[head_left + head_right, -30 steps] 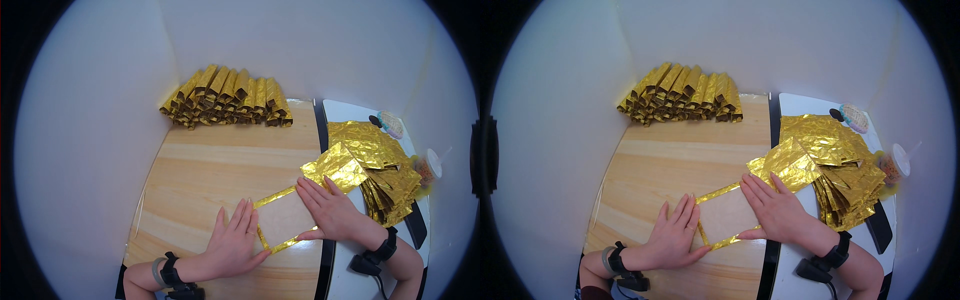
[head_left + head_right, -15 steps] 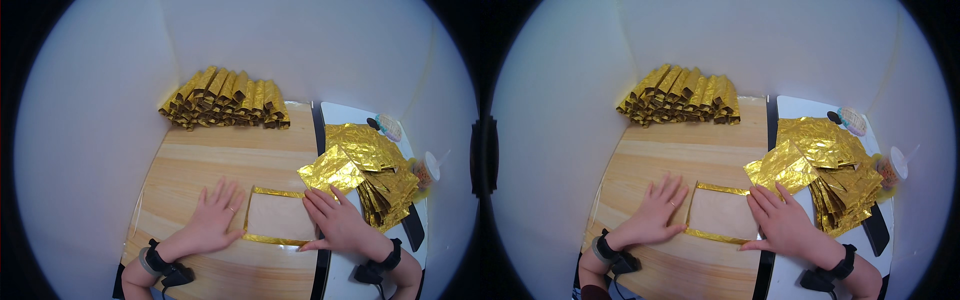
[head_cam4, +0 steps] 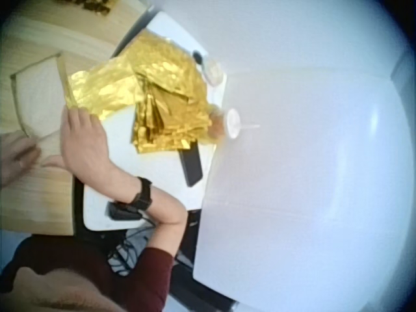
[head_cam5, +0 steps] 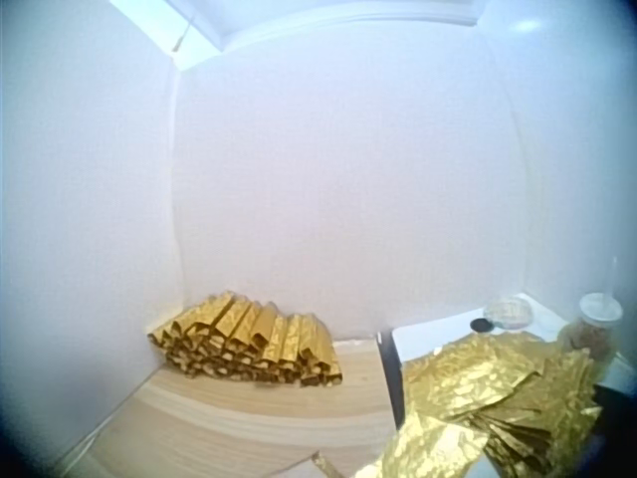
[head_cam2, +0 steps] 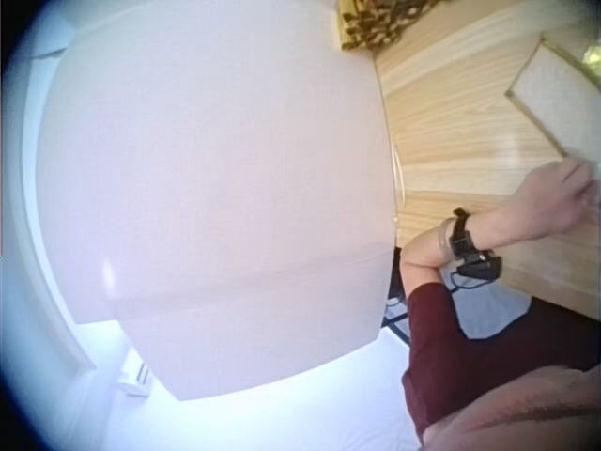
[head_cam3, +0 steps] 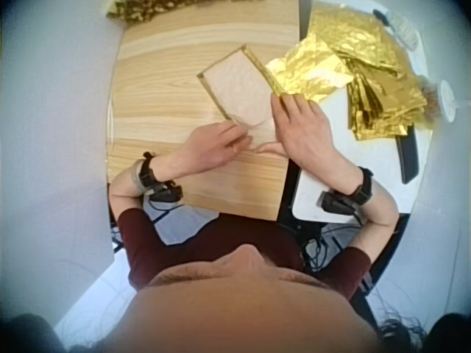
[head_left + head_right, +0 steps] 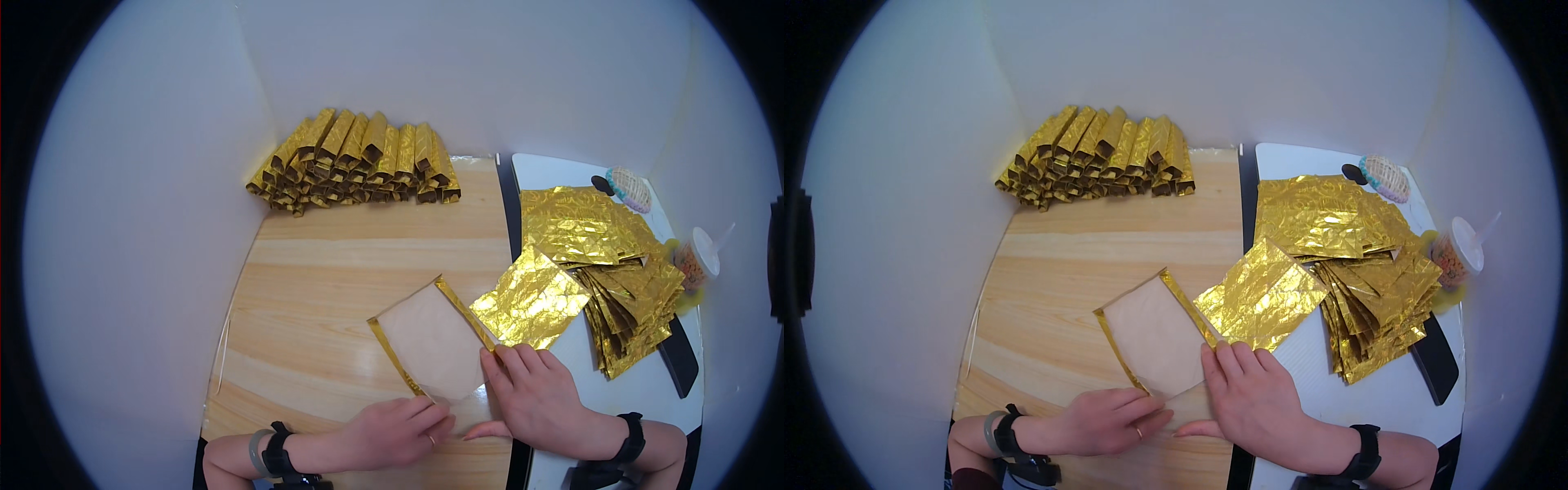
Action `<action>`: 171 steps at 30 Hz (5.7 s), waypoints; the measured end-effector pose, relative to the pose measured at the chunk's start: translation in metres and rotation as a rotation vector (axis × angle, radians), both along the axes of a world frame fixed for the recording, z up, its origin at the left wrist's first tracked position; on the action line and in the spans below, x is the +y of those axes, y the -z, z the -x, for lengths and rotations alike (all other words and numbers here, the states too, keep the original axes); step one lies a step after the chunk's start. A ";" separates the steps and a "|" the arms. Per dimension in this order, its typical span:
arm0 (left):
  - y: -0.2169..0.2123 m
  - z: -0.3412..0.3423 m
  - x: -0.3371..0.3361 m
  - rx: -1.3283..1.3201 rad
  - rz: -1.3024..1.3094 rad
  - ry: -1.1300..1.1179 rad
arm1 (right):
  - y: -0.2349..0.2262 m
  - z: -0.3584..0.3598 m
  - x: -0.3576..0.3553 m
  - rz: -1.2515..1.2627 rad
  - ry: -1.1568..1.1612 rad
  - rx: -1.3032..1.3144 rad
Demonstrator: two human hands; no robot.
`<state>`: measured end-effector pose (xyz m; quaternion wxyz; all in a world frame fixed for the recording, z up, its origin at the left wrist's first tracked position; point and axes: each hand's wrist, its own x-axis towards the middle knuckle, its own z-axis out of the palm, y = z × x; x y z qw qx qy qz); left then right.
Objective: Fold gold-colored foil paper to create rectangular sleeves or envelopes.
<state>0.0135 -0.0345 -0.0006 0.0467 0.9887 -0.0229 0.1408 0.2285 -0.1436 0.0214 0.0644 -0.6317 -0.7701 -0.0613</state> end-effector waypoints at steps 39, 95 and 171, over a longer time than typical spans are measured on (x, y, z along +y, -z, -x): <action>0.001 0.006 0.011 -0.177 0.241 -0.289 | 0.017 -0.030 0.004 -0.327 -0.309 0.106; -0.005 -0.001 0.019 -0.042 0.648 -0.347 | 0.018 -0.028 0.013 0.019 -0.037 0.610; -0.022 0.016 -0.002 0.148 -0.414 -0.164 | -0.004 0.001 -0.022 0.110 -0.180 -0.187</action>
